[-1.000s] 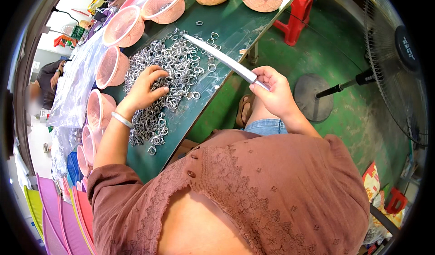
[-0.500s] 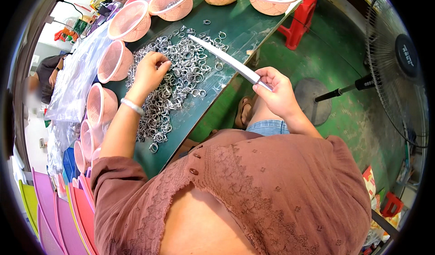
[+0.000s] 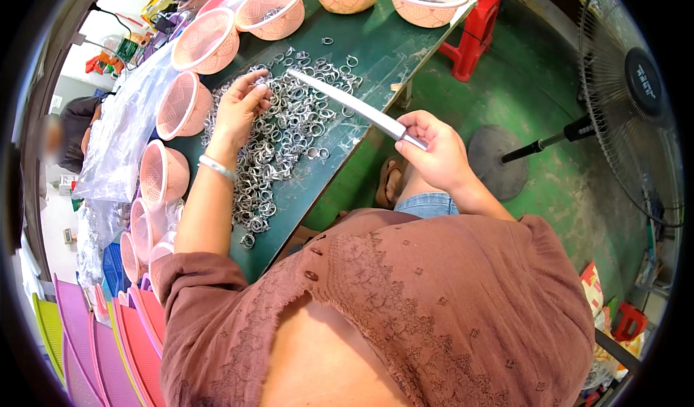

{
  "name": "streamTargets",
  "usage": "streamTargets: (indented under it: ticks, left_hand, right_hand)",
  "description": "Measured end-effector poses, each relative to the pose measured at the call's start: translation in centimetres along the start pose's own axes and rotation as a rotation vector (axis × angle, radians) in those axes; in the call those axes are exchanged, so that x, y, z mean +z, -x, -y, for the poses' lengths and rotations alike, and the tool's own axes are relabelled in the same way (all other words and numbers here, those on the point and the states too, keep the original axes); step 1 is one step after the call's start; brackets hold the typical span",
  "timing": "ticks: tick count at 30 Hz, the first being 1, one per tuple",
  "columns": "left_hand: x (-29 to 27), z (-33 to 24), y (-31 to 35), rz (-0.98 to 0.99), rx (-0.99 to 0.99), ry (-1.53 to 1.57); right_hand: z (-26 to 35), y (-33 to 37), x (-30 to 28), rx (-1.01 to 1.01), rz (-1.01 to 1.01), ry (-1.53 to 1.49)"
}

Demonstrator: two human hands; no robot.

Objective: The person picks up metal rings from a pile and slides each one onto a tapered measurement tool by hand, then places the checked rings into colored plastic bowls.

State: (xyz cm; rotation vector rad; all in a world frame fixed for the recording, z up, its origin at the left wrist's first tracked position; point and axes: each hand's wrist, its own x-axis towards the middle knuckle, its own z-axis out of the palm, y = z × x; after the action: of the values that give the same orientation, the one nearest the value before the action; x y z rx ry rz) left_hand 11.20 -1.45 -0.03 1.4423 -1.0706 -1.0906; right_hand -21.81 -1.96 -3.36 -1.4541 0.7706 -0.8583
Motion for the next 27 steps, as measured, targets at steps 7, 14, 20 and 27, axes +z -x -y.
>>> streamTargets:
  ticks: [7,14,20,27]
  left_hand:
    - [0.7,-0.2,3.0,0.053,0.075,0.7]
    - [0.4,0.2,4.3,0.006,0.076,0.824]
    - [0.9,0.6,5.0,-0.014,0.173,0.693]
    - [1.8,0.1,5.7,-0.049,0.189,0.793]
  right_hand:
    - [0.8,-0.3,2.1,-0.108,0.094,-0.021]
    - [1.5,-0.2,2.8,-0.14,0.088,0.105]
    - [2.2,0.1,3.2,-0.193,0.096,0.208]
    - [2.8,0.2,3.6,-0.256,0.035,0.325]
